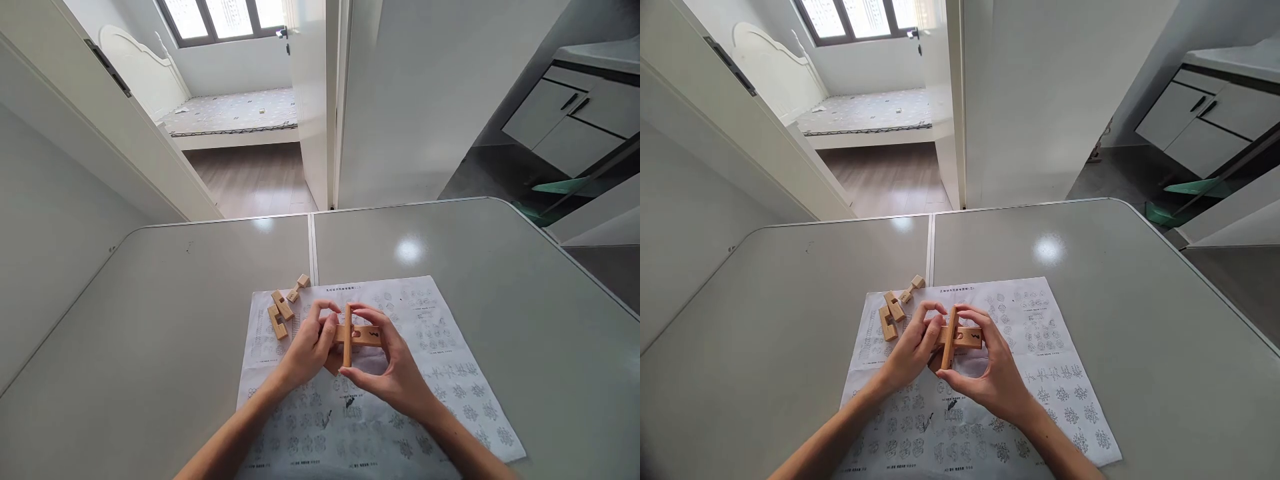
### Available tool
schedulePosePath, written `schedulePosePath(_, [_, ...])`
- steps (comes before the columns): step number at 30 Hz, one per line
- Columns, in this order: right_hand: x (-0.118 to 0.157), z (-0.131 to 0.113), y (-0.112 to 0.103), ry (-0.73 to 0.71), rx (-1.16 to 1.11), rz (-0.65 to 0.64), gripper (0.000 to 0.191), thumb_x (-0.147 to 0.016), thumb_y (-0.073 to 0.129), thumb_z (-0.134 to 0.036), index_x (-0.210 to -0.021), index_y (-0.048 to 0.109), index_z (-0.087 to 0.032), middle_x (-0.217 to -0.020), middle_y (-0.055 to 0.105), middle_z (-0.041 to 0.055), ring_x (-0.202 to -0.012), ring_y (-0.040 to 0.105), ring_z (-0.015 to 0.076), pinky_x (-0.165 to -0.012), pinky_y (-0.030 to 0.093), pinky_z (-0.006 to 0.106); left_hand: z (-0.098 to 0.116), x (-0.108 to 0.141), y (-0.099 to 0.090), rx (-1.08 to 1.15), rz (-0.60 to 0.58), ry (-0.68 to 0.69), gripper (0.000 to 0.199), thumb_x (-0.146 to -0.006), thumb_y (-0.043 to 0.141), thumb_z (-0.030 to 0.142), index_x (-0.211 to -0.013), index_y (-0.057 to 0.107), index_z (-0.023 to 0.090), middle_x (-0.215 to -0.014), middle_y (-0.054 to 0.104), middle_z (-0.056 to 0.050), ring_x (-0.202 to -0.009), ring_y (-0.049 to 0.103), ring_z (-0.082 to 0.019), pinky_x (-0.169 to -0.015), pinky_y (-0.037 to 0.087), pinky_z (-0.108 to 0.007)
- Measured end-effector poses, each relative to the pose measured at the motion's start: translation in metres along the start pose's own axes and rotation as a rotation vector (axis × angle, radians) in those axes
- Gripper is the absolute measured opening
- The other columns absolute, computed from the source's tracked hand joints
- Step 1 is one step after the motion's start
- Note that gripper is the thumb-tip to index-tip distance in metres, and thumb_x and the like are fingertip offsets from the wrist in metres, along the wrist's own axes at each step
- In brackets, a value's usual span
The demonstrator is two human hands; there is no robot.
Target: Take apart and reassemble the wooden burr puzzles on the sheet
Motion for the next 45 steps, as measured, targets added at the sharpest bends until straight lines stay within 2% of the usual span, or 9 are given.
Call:
schedulePosePath(7, [0.0, -0.002, 0.005, 0.001, -0.031, -0.021, 0.072, -0.083, 0.09, -0.033, -0.144, 0.052, -0.036, -0.159, 0.053, 0.0102, -0.145, 0.055, 0.0347, -0.113, 0.056, 0.052, 0.005, 0.0, 0.004, -0.011, -0.035, 0.028, 0.043, -0.106, 0.046, 0.065, -0.119, 0.044, 0.024, -0.073, 0.057, 0.005, -0.061, 0.05, -0.012, -0.058, 0.044, -0.021])
schedulePosePath(19, [0.001, -0.002, 0.004, -0.015, -0.017, -0.024, 0.07, -0.084, 0.089, -0.033, -0.144, 0.052, -0.036, -0.158, 0.053, 0.0097, -0.147, 0.054, 0.0341, -0.113, 0.057, 0.051, 0.004, -0.001, 0.002, -0.054, -0.025, 0.046, 0.043, -0.107, 0.045, 0.064, -0.119, 0.045, 0.023, -0.072, 0.058, 0.005, -0.058, 0.045, -0.01, -0.056, 0.041, -0.02])
schedulePosePath(27, [0.0, -0.002, 0.004, -0.022, -0.007, -0.033, 0.07, -0.086, 0.088, -0.035, -0.146, 0.052, -0.036, -0.159, 0.052, 0.0102, -0.147, 0.054, 0.0347, -0.115, 0.055, 0.054, -0.001, 0.0, 0.0, -0.035, -0.011, 0.018, 0.044, -0.106, 0.046, 0.065, -0.119, 0.046, 0.023, -0.07, 0.053, 0.006, -0.057, 0.044, -0.01, -0.054, 0.04, -0.019])
schedulePosePath(31, [0.0, 0.001, 0.002, -0.007, 0.001, -0.018, 0.083, -0.085, 0.089, -0.039, -0.154, 0.043, -0.036, -0.16, 0.051, 0.0102, -0.149, 0.052, 0.0346, -0.121, 0.049, 0.056, 0.001, -0.001, 0.0, 0.078, 0.017, -0.003, 0.045, -0.104, 0.051, 0.066, -0.118, 0.045, 0.023, -0.074, 0.056, 0.006, -0.06, 0.052, -0.01, -0.059, 0.048, -0.021])
schedulePosePath(34, [0.001, 0.006, 0.001, 0.016, -0.023, 0.004, 0.093, -0.086, 0.087, -0.04, -0.16, 0.031, -0.037, -0.159, 0.052, 0.0111, -0.145, 0.056, 0.0329, -0.118, 0.052, 0.054, 0.004, -0.002, -0.003, 0.179, 0.073, -0.023, 0.05, -0.099, 0.058, 0.069, -0.115, 0.045, 0.024, -0.077, 0.057, 0.005, -0.061, 0.055, -0.011, -0.058, 0.05, -0.021])
schedulePosePath(36, [0.001, 0.01, 0.0, 0.032, 0.032, 0.022, 0.092, -0.087, 0.086, -0.041, -0.16, 0.03, -0.036, -0.156, 0.054, 0.0116, -0.14, 0.059, 0.033, -0.115, 0.054, 0.053, 0.005, -0.002, -0.006, 0.221, 0.113, -0.027, 0.051, -0.096, 0.062, 0.069, -0.114, 0.045, 0.024, -0.076, 0.056, 0.006, -0.059, 0.052, -0.01, -0.056, 0.046, -0.02])
schedulePosePath(41, [0.0, 0.007, 0.003, -0.009, 0.303, 0.015, 0.082, -0.083, 0.087, -0.04, -0.15, 0.042, -0.032, -0.14, 0.062, 0.0117, -0.127, 0.063, 0.036, -0.105, 0.058, 0.056, 0.003, -0.004, -0.009, 0.244, 0.146, 0.007, 0.05, -0.097, 0.063, 0.068, -0.114, 0.044, 0.024, -0.069, 0.045, 0.01, -0.053, 0.035, -0.007, -0.049, 0.03, -0.016])
schedulePosePath(45, [-0.001, -0.004, 0.008, -0.114, 0.416, -0.011, 0.086, -0.077, 0.091, -0.036, -0.149, 0.043, -0.03, -0.138, 0.061, 0.0129, -0.127, 0.06, 0.0376, -0.105, 0.057, 0.057, 0.004, -0.006, -0.01, 0.226, 0.147, 0.084, 0.044, -0.1, 0.063, 0.061, -0.114, 0.044, 0.024, -0.073, 0.047, 0.008, -0.057, 0.037, -0.008, -0.049, 0.03, -0.017])
Point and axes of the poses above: each hand's wrist, its own x-axis away from the middle knuckle, its own y-axis out of the palm, z = x × y, the point moved 8 cm from there along -x, towards the middle knuckle
